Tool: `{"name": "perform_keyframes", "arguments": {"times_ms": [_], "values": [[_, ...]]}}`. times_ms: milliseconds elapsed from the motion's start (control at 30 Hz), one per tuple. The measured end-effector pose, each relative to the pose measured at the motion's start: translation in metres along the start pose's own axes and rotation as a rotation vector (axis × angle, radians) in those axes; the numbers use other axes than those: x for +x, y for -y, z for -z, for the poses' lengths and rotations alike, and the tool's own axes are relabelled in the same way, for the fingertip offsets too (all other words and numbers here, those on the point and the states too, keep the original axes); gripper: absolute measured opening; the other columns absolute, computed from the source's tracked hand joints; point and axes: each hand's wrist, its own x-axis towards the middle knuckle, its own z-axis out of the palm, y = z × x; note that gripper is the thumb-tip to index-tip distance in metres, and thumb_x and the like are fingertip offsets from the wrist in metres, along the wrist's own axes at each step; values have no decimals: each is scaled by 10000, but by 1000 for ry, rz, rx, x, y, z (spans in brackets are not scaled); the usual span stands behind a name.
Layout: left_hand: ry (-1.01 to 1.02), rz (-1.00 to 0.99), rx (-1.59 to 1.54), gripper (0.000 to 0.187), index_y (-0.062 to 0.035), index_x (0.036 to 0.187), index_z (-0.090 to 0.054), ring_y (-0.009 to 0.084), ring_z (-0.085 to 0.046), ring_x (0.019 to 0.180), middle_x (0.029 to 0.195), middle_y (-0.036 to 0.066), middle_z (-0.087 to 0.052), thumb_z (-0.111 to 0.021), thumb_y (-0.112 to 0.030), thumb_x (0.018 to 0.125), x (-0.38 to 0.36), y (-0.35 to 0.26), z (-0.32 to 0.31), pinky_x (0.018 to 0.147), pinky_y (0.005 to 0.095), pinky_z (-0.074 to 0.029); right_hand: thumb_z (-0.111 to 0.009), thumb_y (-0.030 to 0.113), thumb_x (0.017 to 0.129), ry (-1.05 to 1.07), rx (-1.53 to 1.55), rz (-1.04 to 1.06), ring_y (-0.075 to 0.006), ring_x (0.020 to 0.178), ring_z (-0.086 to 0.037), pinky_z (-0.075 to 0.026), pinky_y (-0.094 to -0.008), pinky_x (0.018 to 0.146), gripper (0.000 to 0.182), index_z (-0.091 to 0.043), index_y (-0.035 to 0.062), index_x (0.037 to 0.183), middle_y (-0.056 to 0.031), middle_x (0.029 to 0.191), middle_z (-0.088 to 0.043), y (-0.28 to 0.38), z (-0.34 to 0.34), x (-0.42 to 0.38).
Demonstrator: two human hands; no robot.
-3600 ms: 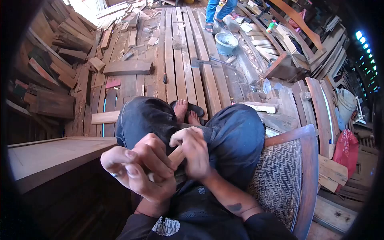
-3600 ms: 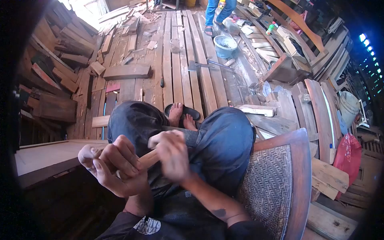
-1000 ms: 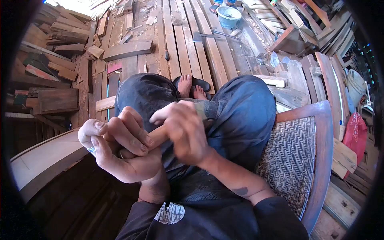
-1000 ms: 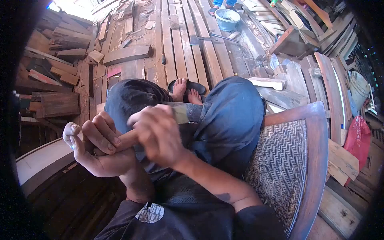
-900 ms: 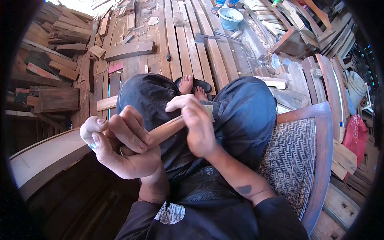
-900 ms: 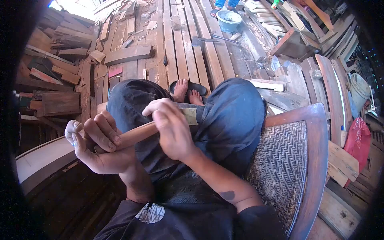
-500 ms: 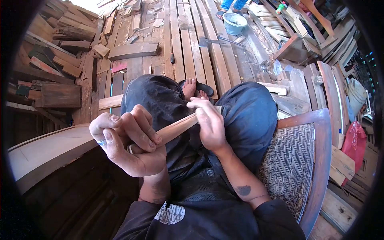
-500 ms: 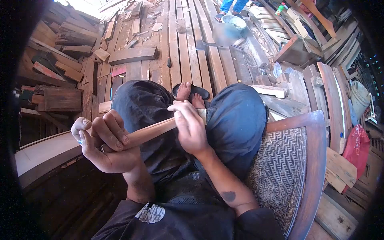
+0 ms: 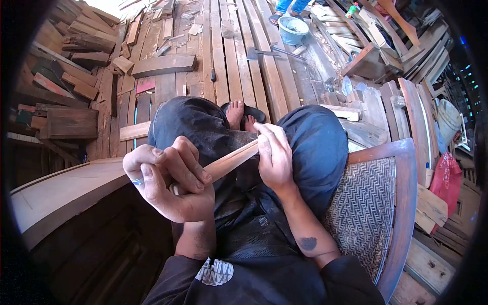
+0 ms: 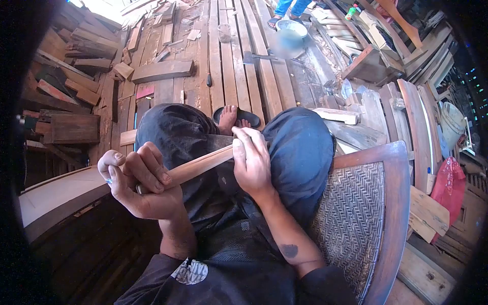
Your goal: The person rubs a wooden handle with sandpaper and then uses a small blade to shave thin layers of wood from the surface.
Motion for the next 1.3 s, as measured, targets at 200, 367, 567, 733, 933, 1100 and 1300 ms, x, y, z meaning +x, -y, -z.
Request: {"name": "perform_keyframes", "arguments": {"times_ms": [200,367,567,733,933,1100,1300], "values": [[-3,-17,36,268,-74,1082,-538,77,-239,404,474,-43,-315,-369,-279,1120,2,-7,-4,504,257,-279,-541,126,1077,42,15,21,-402,1070,-644,-500,-473,987,222,-678,-49,1095,-227,1115,-663,1,3,0],[55,-24,71,256,-67,1057,-523,84,-251,404,471,-33,-329,-381,-274,1110,0,-10,-12,518,257,-283,-483,152,1107,5,152,-40,-345,933,-690,-545,-420,904,304,-682,-53,1003,-196,1018,-707,8,2,0],[98,-18,43,243,-58,1035,-513,89,-255,400,465,-27,-332,-387,-254,1103,-9,-9,-25,521,258,-280,-450,112,1093,7,389,121,-348,1003,-720,-550,-411,951,346,-717,-52,946,-210,995,-725,71,-2,15],[102,-3,28,242,-51,1037,-518,85,-240,389,465,-29,-317,-394,-250,1100,-4,-10,-20,489,267,-265,-487,37,1067,4,423,-80,-302,1165,-679,-522,-404,1034,249,-694,-67,1157,-195,1190,-711,47,7,14],[144,1,41,241,-49,1047,-517,89,-251,382,463,-22,-348,-406,-254,1107,-5,-11,-20,499,268,-264,-565,3,1034,-1,396,22,-301,1180,-669,-520,-378,1033,175,-696,-47,1138,-187,1199,-687,45,33,16],[135,18,42,229,-44,1054,-520,92,-262,374,464,-21,-355,-426,-246,1106,-4,-13,-19,503,272,-278,-580,100,1052,96,191,-101,-366,1257,-624,-463,-446,1123,281,-653,-24,1293,-211,1294,-652,29,43,22],[115,36,48,213,-40,1058,-523,95,-272,374,471,-17,-374,-442,-233,1100,-5,-14,-21,507,270,-293,-508,198,1101,207,-63,6,-392,1251,-612,-447,-442,1106,340,-664,-22,1307,-220,1280,-659,10,17,3]]}}
